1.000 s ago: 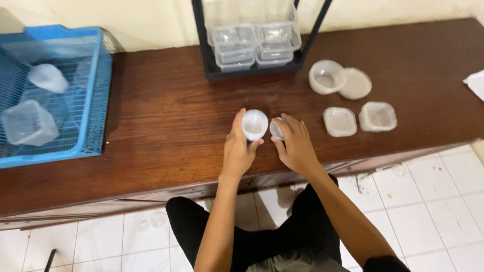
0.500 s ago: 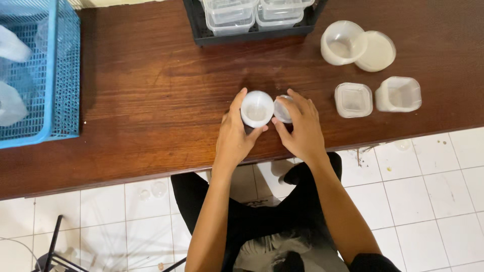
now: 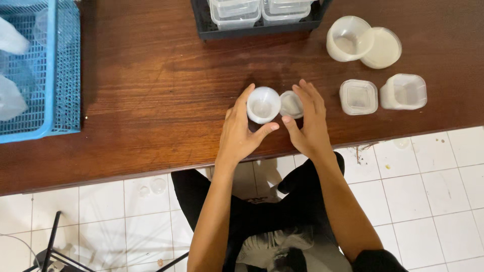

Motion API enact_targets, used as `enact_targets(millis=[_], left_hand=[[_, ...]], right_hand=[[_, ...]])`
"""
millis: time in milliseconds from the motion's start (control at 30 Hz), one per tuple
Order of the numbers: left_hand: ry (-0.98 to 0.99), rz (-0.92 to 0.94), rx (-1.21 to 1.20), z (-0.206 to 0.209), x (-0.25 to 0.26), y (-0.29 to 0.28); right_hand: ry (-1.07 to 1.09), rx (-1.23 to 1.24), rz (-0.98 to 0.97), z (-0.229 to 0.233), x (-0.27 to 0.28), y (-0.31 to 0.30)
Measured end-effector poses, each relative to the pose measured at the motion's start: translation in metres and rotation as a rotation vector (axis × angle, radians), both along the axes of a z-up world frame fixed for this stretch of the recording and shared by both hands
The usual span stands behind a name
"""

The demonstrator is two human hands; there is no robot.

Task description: The person sits on the floor and organizes clear plastic containers and lids on a wooden table. They open and close containers, match lids to bases, and place them on a black metal rack.

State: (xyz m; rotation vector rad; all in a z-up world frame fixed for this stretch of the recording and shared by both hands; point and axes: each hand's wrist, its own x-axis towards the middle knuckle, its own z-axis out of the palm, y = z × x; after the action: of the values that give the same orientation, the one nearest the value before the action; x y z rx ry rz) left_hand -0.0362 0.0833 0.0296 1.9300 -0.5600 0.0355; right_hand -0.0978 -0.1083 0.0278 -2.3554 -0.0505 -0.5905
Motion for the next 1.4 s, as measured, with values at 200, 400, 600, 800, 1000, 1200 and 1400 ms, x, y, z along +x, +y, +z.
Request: enact_targets(millis=[200, 400, 600, 800, 1000, 1200, 1400], left_hand=[[-0.006, 0.006, -0.054, -0.005, -0.001, 0.001], [-0.036, -0.019, -0.205, -0.002, -0.001, 0.003], [-0.015, -0.018, -0.222, -0.001, -0.001, 0.003], [-0.064, -0.031, -0.253, 0.004, -0.003, 0.004], [-0.020, 0.221, -0.087, 0.007, 0.005, 0.036], [-0.100, 0.322, -0.113, 0.001, 0.009, 0.066], [-0.045, 0.282, -0.138, -0.001, 0.007, 0.067]], right_hand=[[-0.083, 0.050, 0.136, 0.028, 0.001, 0.015], [0.040, 0.084, 0.180, 0.047, 0.005, 0.047], [-0.006, 0.151, 0.175, 0.053, 0.009, 0.054], [-0.075, 0.201, 0.179, 0.064, 0.008, 0.051], [-0.155, 0.210, 0.128, 0.064, -0.009, 0.040], [-0.033, -0.026, 0.144, 0.026, -0.008, 0.051], [-0.010, -0.036, 0.131, 0.005, -0.007, 0.053]])
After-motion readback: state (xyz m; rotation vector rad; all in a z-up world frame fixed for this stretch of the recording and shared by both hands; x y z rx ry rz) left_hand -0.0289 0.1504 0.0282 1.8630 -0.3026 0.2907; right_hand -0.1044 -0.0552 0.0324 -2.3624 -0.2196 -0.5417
